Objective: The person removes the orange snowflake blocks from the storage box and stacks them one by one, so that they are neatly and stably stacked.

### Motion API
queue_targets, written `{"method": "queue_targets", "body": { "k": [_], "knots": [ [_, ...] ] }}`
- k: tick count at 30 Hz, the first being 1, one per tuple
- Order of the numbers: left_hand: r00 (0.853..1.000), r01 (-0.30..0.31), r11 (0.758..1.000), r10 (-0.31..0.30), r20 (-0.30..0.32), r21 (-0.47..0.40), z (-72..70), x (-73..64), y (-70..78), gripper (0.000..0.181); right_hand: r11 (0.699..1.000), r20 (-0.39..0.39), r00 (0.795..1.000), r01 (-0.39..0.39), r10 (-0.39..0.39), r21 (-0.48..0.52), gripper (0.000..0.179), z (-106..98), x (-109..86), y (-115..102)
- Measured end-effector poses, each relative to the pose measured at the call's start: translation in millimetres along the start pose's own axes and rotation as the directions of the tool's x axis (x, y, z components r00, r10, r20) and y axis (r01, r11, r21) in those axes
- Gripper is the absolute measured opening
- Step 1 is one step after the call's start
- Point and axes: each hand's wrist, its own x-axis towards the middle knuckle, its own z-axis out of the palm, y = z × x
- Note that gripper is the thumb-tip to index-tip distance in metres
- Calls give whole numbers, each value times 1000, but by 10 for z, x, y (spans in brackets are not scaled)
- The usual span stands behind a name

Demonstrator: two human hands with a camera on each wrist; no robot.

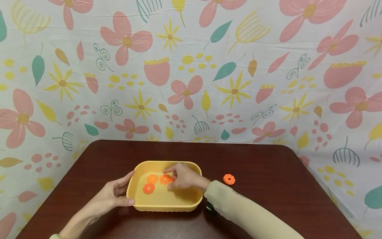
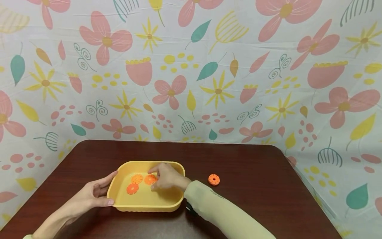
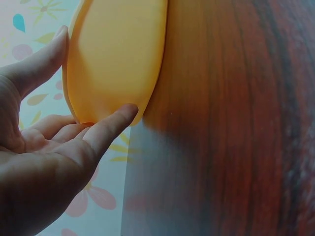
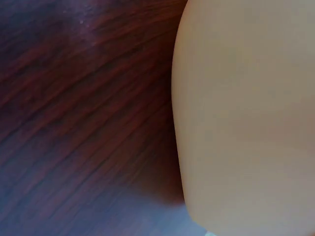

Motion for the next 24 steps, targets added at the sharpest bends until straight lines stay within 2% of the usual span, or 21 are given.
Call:
{"method": "queue_targets", "body": {
  "k": [11,18,24],
  "knots": [
    [1000,14,1000,-14,2,-8,-6,-3,2,97,997,24,998,-58,60,-57,57,22,18,-21],
    [1000,28,999,-28,4,-16,-3,-8,4,97,999,65,998,-11,13,-45,45,39,14,-22],
    [1000,26,1000,-26,4,-18,1,-5,6,97,999,66,998,3,-1,-34,47,42,3,-40]
  ]
}}
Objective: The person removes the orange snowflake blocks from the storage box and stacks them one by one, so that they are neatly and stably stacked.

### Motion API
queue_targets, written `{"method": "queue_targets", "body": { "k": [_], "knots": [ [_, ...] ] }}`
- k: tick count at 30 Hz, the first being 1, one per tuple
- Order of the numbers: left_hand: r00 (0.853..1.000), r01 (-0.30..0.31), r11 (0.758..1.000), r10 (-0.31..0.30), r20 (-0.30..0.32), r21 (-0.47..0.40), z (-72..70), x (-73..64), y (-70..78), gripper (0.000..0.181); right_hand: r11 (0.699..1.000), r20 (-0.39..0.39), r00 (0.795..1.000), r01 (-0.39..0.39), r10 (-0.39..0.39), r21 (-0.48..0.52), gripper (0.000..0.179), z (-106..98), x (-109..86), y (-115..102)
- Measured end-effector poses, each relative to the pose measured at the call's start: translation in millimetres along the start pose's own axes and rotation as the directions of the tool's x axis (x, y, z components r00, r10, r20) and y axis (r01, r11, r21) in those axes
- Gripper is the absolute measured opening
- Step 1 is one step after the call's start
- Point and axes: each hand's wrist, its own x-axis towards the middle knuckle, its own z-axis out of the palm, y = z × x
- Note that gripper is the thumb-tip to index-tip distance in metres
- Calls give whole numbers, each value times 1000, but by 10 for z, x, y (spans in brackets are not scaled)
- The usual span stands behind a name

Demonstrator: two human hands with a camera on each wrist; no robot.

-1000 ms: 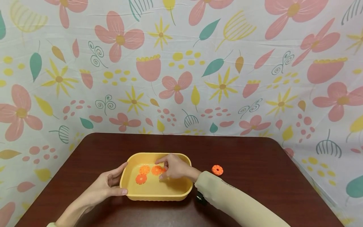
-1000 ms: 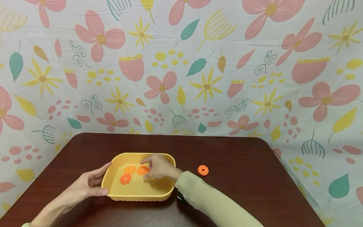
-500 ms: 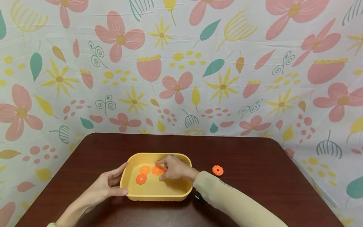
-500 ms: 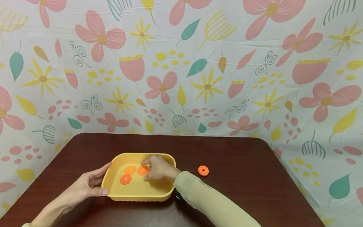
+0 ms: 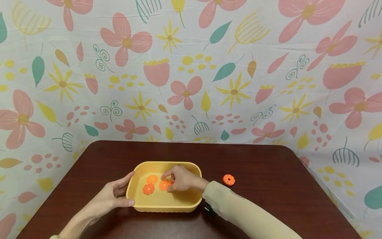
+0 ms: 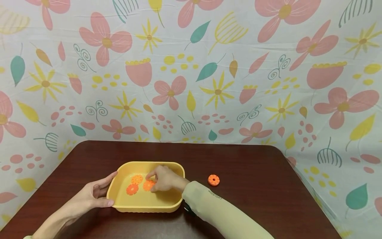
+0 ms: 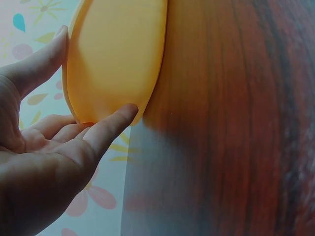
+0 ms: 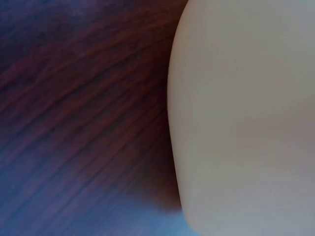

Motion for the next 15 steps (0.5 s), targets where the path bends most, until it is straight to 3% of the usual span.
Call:
{"method": "queue_targets", "body": {
  "k": [15],
  "knots": [
    [1000,-1,1000,1,-6,3,-4,2,-13,98,1000,-15,1000,-5,5,20,36,3,12,-12]
  ]
}}
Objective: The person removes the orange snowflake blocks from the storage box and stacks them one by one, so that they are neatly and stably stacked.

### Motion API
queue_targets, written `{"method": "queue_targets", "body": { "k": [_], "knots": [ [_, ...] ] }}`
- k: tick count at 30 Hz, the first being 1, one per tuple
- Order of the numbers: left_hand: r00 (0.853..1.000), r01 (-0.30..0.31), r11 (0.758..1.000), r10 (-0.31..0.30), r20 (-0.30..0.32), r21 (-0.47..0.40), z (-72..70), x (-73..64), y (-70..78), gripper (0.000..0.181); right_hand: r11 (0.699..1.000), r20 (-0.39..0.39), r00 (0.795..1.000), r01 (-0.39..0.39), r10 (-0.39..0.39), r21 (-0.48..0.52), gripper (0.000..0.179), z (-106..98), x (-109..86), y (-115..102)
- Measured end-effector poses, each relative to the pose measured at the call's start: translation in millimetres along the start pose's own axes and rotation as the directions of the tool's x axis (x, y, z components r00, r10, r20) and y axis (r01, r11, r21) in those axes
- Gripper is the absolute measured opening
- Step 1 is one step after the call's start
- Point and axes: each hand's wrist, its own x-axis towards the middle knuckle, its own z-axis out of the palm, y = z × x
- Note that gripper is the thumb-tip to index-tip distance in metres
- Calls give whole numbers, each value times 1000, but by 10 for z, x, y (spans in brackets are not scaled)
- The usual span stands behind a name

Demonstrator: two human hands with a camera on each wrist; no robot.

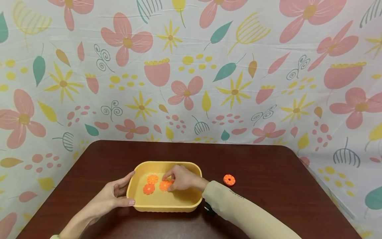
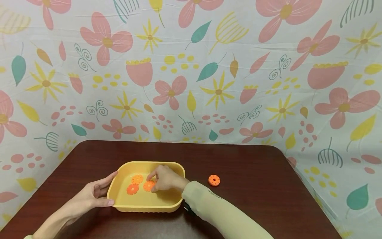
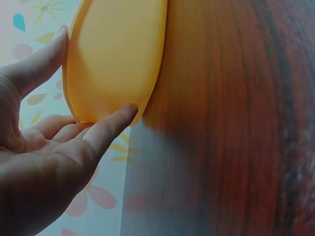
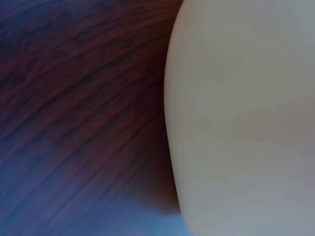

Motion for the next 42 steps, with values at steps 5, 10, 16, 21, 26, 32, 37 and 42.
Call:
{"method": "queue_targets", "body": {
  "k": [5,10,16,21,26,32,37,42],
  "knots": [
    [1000,-1,1000,1,2,1,5,-6,2,98,1000,-6,1000,21,-21,7,31,21,-4,-15],
    [1000,-10,1000,10,-4,9,5,0,-1,98,998,-10,998,56,-56,-30,33,41,-26,-54],
    [1000,3,1000,-3,5,-7,5,7,-4,99,997,-27,998,46,-48,-62,38,50,-57,-92],
    [1000,9,1000,-9,14,-15,3,5,-1,98,996,-16,998,67,-68,-58,40,44,-70,-76],
    [1000,3,1000,-3,16,-11,4,6,2,98,996,3,997,80,-80,-36,41,18,-88,-49],
    [1000,2,1000,-2,12,-2,7,8,12,98,995,42,995,91,-90,-38,45,-8,-115,-60],
    [1000,1,1000,-1,9,2,9,5,15,98,990,56,989,138,-135,-43,41,-6,-102,-58],
    [1000,2,1000,-2,12,1,15,-4,15,99,989,56,988,146,-144,-26,40,-12,-112,-62]
  ]
}}
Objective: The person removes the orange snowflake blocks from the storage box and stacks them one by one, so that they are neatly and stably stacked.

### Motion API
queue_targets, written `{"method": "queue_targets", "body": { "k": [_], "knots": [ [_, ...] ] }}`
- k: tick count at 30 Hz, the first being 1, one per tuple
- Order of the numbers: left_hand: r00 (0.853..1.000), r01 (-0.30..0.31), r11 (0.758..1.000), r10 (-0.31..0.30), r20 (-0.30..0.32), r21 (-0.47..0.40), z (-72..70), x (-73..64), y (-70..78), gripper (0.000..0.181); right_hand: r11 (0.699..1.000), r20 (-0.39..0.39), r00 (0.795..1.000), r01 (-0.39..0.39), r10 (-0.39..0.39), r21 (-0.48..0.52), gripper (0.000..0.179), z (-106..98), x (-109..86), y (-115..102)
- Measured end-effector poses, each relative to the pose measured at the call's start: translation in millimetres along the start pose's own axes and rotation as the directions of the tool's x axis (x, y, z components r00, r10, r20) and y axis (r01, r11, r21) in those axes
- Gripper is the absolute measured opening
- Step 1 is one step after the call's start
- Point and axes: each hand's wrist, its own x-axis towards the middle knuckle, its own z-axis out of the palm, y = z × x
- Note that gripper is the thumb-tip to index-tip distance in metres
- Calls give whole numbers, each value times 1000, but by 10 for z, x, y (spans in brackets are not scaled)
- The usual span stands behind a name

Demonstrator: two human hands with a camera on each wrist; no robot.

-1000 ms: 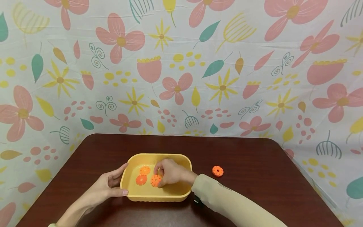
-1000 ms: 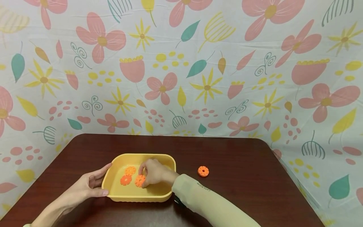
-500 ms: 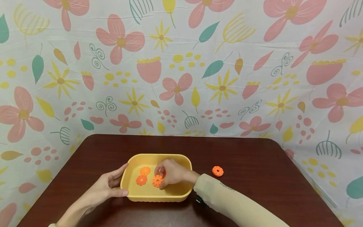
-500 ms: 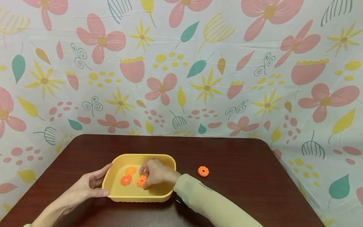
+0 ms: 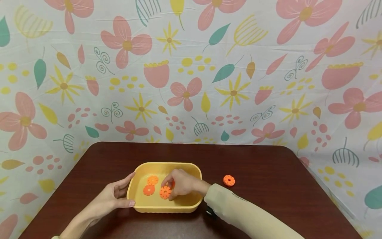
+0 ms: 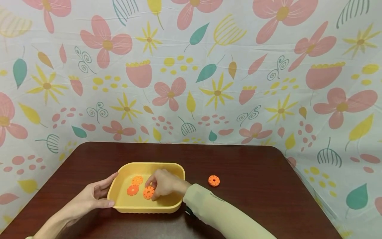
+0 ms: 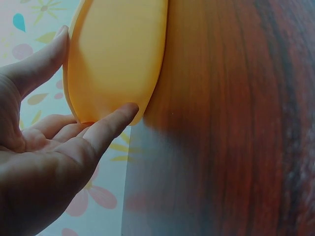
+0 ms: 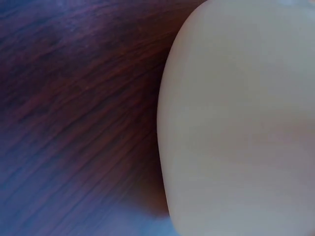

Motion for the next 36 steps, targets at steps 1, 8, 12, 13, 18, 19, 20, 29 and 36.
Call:
{"method": "queue_targets", "body": {
  "k": [1,8,12,13,18,19,20,29,36],
  "knots": [
    [1000,-1,1000,1,0,0,2,0,-1,99,1000,-2,1000,-2,2,4,40,-2,-5,0],
    [1000,-7,1000,7,-2,-3,6,5,-10,99,997,-16,1000,-10,12,71,41,-22,-46,7],
    [1000,-8,1000,8,-7,-3,6,5,-11,99,995,-26,1000,3,0,98,40,-42,-75,-4],
    [1000,-6,1000,6,-7,-2,5,4,-11,99,995,-30,1000,4,-1,102,39,-49,-83,-10],
    [1000,-3,1000,3,-7,3,1,-5,-8,98,992,-56,998,8,-1,128,38,-71,-120,-21],
    [1000,-2,1000,2,-6,2,0,-7,-8,98,991,-59,998,11,-3,137,38,-77,-127,-24],
    [1000,-1,1000,1,-7,1,-1,-7,-8,98,989,-62,998,15,-6,144,38,-81,-134,-23],
    [1000,-7,1000,7,-5,-2,-3,-4,-19,98,986,-75,997,46,-35,161,40,-122,-207,-30],
    [1000,-10,1000,10,-2,-1,-2,0,-21,98,983,-109,993,61,-42,172,40,-162,-264,-37]
  ]
}}
